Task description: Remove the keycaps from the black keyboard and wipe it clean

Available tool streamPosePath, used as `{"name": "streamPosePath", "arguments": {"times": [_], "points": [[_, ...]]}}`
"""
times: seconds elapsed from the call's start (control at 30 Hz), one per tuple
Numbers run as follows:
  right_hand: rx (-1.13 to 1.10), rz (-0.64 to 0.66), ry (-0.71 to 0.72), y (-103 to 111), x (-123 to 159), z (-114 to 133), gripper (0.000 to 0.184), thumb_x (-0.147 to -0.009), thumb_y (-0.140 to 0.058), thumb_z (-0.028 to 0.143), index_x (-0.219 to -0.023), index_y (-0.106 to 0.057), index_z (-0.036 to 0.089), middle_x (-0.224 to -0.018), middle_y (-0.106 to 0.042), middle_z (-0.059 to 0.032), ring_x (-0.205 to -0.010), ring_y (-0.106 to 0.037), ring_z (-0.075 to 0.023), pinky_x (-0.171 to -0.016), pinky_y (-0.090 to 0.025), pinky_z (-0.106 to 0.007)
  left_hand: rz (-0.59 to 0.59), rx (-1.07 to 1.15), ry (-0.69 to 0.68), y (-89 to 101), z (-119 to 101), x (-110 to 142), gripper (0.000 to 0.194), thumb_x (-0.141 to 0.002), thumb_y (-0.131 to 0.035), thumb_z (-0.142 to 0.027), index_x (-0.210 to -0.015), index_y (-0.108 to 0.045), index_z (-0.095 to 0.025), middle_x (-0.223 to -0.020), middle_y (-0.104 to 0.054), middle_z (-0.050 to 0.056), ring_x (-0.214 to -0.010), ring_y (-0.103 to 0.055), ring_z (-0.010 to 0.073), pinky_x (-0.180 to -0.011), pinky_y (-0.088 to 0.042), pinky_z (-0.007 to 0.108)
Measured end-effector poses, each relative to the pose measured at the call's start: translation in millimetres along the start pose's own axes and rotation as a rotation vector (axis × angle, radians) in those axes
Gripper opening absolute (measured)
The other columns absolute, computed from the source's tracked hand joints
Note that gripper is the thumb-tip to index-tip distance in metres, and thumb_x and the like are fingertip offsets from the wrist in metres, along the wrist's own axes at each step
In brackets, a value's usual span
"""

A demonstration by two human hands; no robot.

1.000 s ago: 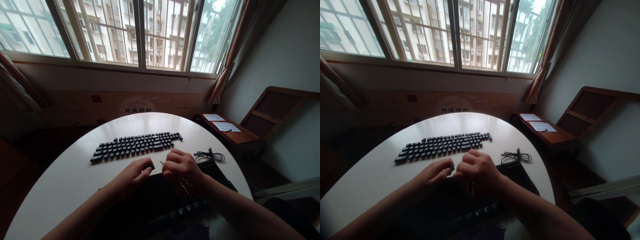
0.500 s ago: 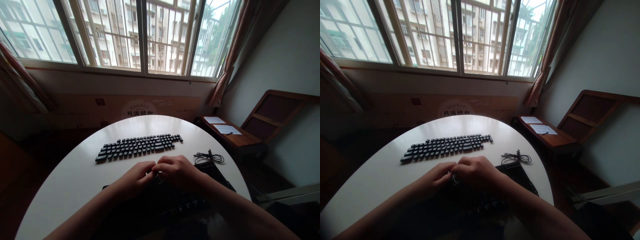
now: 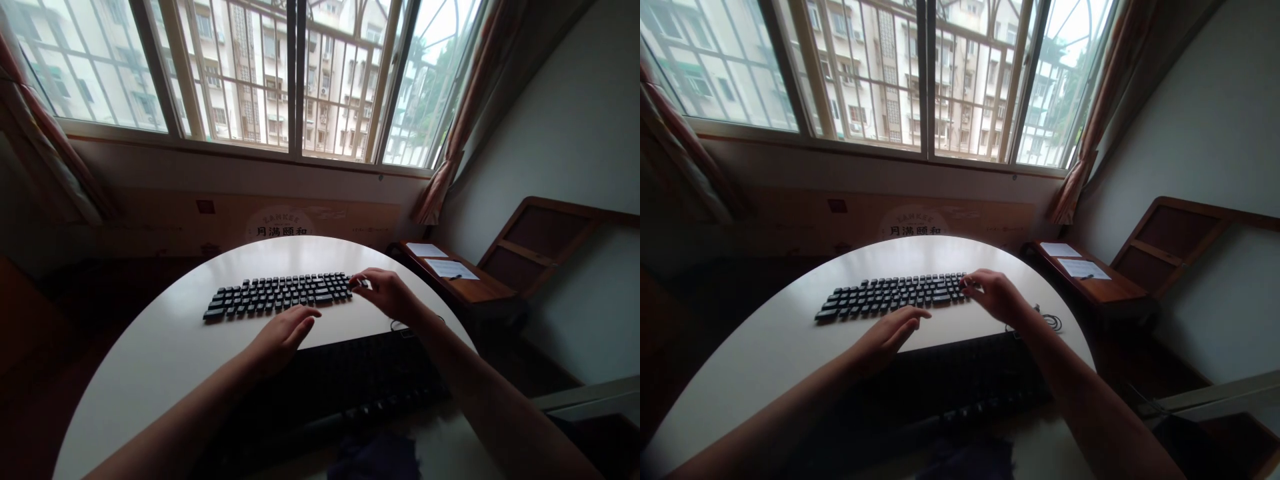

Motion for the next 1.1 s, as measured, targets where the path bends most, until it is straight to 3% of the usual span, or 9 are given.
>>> {"name": "streamPosePath", "arguments": {"times": [0.13, 0.27, 0.37, 0.53, 1.1], "points": [[0.044, 0.099, -0.142, 3.9, -15.9, -55.0, 0.016, -0.087, -0.066, 0.026, -0.097, -0.074, 0.016, -0.091, -0.075, -0.0063, -0.075, -0.067, -0.0187, -0.077, -0.052, -0.032, 0.059, -0.047, -0.035, -0.3, 1.7, 0.5, 0.055, -0.100, -0.026, -0.053, -0.115, -0.066, -0.019, -0.114, -0.068, 0.010, -0.104, -0.062, 0.0256, -0.092, -0.048, 0.038], [0.076, 0.280, -0.238, -19.4, -17.1, -94.6, 0.010, -0.085, -0.070, 0.025, -0.090, -0.074, 0.017, -0.087, -0.075, -0.0048, -0.081, -0.069, -0.0188, -0.079, -0.054, -0.033, 0.132, -0.083, -0.067, -2.8, -2.4, 2.3, 0.052, -0.101, -0.026, -0.049, -0.109, -0.069, -0.020, -0.112, -0.068, 0.009, -0.102, -0.063, 0.0245, -0.093, -0.047, 0.037], [0.115, 0.373, -0.282, -35.0, -14.9, -110.4, 0.019, -0.094, -0.064, 0.032, -0.103, -0.069, 0.015, -0.102, -0.070, -0.0056, -0.088, -0.067, -0.0183, -0.082, -0.056, -0.037, 0.136, -0.091, -0.066, -3.3, -3.4, 3.3, 0.053, -0.102, -0.024, -0.048, -0.113, -0.067, -0.019, -0.114, -0.067, 0.009, -0.103, -0.062, 0.0248, -0.094, -0.046, 0.037], [0.179, 0.409, -0.306, -46.0, -17.5, -119.0, 0.025, -0.097, -0.059, 0.033, -0.116, -0.063, 0.017, -0.119, -0.064, -0.0082, -0.100, -0.064, -0.0213, -0.086, -0.055, -0.041, 0.137, -0.086, -0.066, -3.4, -2.5, 4.0, 0.054, -0.102, -0.022, -0.048, -0.116, -0.065, -0.019, -0.116, -0.067, 0.009, -0.105, -0.062, 0.0245, -0.095, -0.046, 0.037], [0.180, 0.367, -0.270, -54.0, -17.2, -118.5, 0.025, -0.096, -0.060, 0.033, -0.115, -0.064, 0.016, -0.116, -0.065, -0.0078, -0.099, -0.065, -0.0209, -0.087, -0.055, -0.042, 0.167, -0.089, -0.084, -5.7, -1.9, 3.8, 0.057, -0.102, -0.021, -0.049, -0.110, -0.069, -0.019, -0.110, -0.066, 0.010, -0.099, -0.063, 0.0236, -0.090, -0.048, 0.035]]}}
Point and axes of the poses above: each hand's wrist, its own x-axis away from the middle knuckle, its own y-axis out of the back of the hand, z = x × y, the point moved 3 cm from there along -x, towards the middle knuckle
